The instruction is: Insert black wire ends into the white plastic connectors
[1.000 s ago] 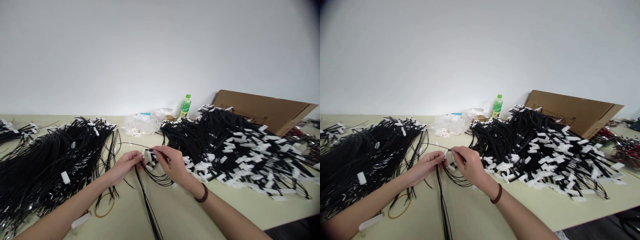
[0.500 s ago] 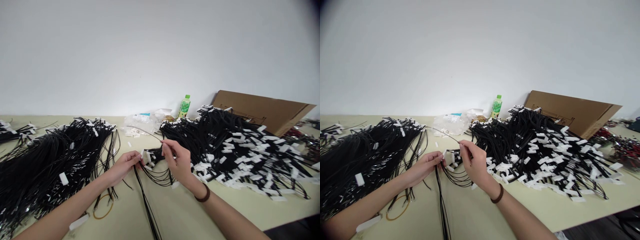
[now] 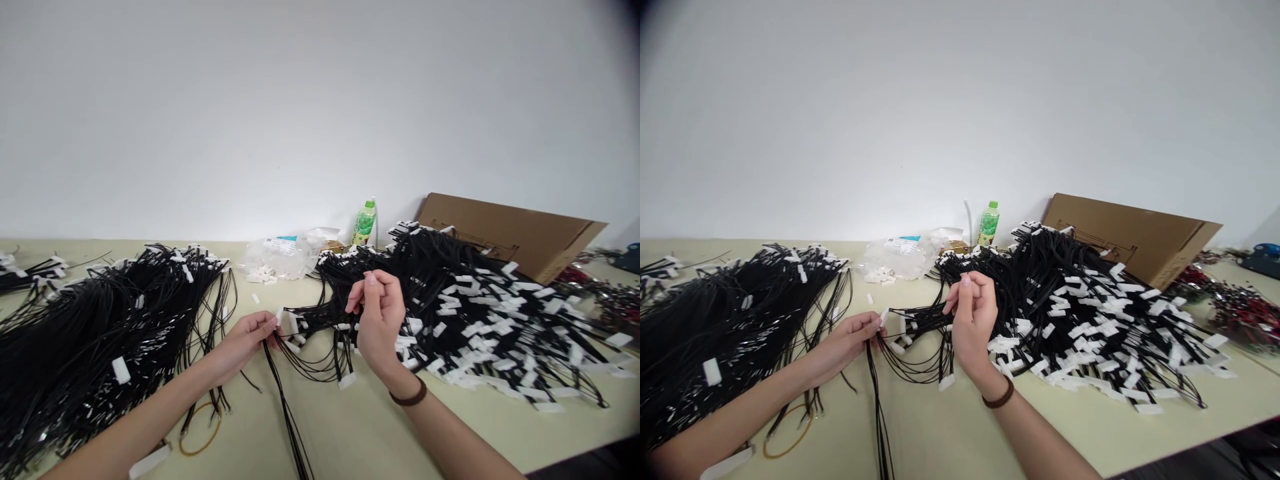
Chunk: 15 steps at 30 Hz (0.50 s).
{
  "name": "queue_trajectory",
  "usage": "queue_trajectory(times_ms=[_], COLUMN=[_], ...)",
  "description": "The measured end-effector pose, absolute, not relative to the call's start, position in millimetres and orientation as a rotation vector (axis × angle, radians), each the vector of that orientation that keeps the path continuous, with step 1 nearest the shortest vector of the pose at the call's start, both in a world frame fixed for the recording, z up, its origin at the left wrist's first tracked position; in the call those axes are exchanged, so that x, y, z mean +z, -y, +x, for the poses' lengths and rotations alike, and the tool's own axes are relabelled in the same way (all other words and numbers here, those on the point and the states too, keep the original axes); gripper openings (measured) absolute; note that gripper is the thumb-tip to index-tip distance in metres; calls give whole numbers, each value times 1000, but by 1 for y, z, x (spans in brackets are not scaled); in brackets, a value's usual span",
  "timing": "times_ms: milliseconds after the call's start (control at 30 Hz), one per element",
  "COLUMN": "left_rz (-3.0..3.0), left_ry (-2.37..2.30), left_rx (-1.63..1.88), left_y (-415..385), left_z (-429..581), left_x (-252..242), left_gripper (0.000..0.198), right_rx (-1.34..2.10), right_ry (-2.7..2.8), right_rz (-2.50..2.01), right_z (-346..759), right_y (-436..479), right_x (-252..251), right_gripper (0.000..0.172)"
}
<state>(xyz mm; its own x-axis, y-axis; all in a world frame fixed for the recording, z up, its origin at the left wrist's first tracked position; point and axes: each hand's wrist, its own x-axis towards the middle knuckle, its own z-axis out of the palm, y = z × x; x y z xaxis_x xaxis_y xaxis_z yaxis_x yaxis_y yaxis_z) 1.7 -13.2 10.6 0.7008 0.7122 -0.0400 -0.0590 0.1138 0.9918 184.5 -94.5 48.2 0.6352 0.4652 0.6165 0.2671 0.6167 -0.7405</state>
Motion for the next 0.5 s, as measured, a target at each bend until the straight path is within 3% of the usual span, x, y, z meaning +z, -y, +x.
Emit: queue_trajectory(times_ms=[500], left_rz=[1369], left_ry=[-613], left_rx=[637], left_y=[9], left_z=[0], left_x=[5], left_gripper=[29], right_rx=[-47], right_ry=[678], right_rz=[-775], right_z=[216], right_y=[99], right_x=[81], right_gripper=[23])
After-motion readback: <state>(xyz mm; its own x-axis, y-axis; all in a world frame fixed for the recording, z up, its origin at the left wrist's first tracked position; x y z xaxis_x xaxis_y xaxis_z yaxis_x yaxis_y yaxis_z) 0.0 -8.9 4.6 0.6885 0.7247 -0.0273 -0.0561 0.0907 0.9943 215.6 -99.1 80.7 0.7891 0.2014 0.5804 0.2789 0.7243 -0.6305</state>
